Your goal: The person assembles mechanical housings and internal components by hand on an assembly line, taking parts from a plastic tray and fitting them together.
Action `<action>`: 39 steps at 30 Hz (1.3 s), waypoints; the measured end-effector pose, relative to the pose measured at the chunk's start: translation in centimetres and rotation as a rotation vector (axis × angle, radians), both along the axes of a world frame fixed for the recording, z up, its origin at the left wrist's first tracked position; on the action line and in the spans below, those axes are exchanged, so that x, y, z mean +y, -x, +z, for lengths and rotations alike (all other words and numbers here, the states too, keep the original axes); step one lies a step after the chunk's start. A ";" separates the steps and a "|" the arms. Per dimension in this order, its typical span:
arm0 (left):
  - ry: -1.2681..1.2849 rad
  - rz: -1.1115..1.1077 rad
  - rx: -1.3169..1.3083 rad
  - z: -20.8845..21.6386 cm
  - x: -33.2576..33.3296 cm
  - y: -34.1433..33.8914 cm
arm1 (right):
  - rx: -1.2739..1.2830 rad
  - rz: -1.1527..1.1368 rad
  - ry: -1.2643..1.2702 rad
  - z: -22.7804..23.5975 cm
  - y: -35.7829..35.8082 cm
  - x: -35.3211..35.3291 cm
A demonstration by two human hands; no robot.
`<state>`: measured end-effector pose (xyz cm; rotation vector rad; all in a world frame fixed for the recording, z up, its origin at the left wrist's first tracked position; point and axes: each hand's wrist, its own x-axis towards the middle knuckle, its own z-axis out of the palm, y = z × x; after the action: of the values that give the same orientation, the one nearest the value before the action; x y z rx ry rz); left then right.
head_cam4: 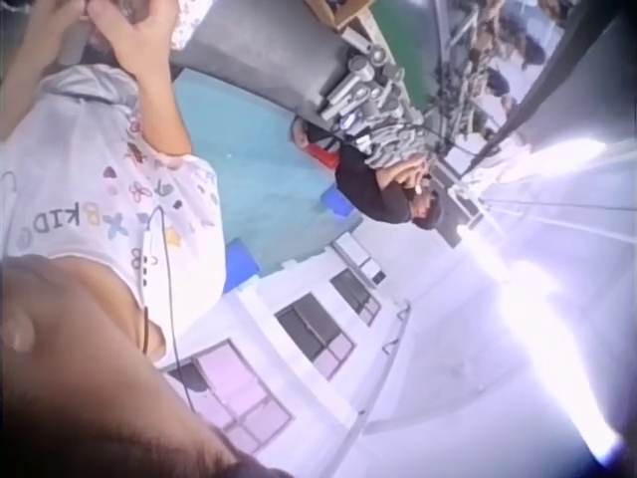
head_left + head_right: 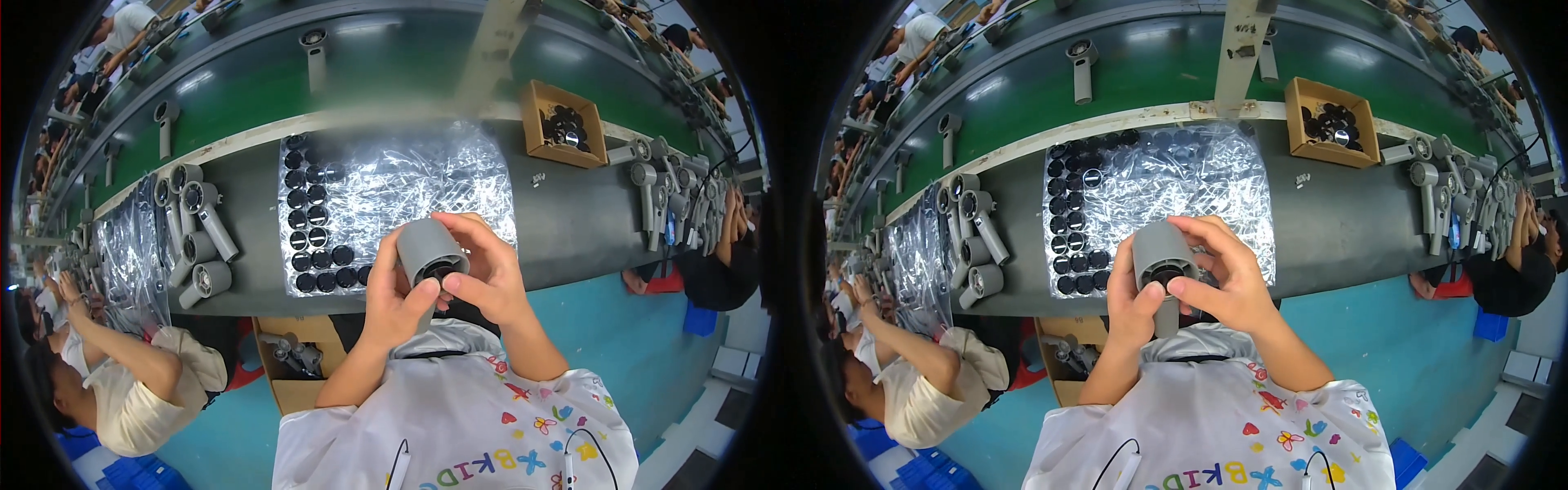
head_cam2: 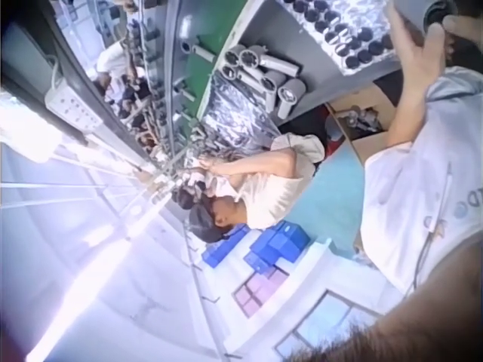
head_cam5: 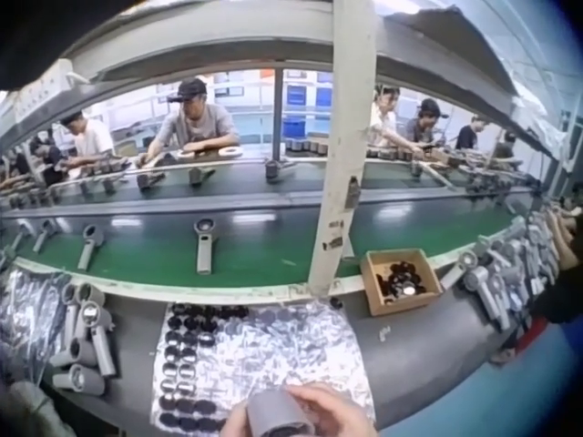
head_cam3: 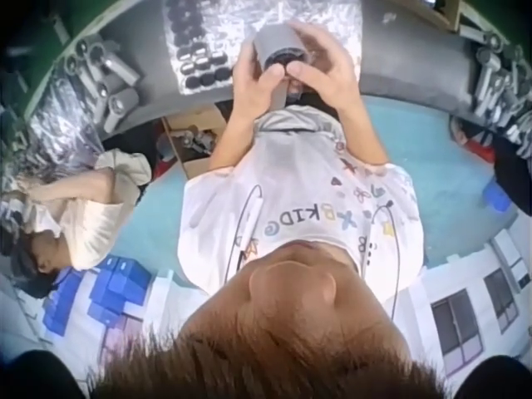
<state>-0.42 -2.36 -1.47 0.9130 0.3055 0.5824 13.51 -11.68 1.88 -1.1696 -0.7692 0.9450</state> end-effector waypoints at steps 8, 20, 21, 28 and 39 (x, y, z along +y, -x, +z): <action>-0.139 0.071 0.033 0.1 -0.7 0.4 | 0.176 0.055 -0.004 -0.1 0.1 -0.5; -0.162 0.060 0.034 0.6 0.0 -0.2 | -0.017 0.081 -0.217 -1.6 -0.8 -0.2; -0.253 0.093 0.055 0.4 -0.2 -0.3 | -0.014 0.078 -0.213 -1.6 -1.0 -0.4; 0.374 -0.086 -0.090 -0.4 -0.2 -0.9 | -0.625 0.313 -0.061 -0.9 -4.6 -0.4; 0.327 0.192 -0.087 1.5 -1.1 -1.0 | -0.036 -0.970 -0.484 3.3 -9.0 -3.2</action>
<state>0.57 -3.41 0.00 0.5446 0.3999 0.7226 22.49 -14.86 5.21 -0.9499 -0.3347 -0.0744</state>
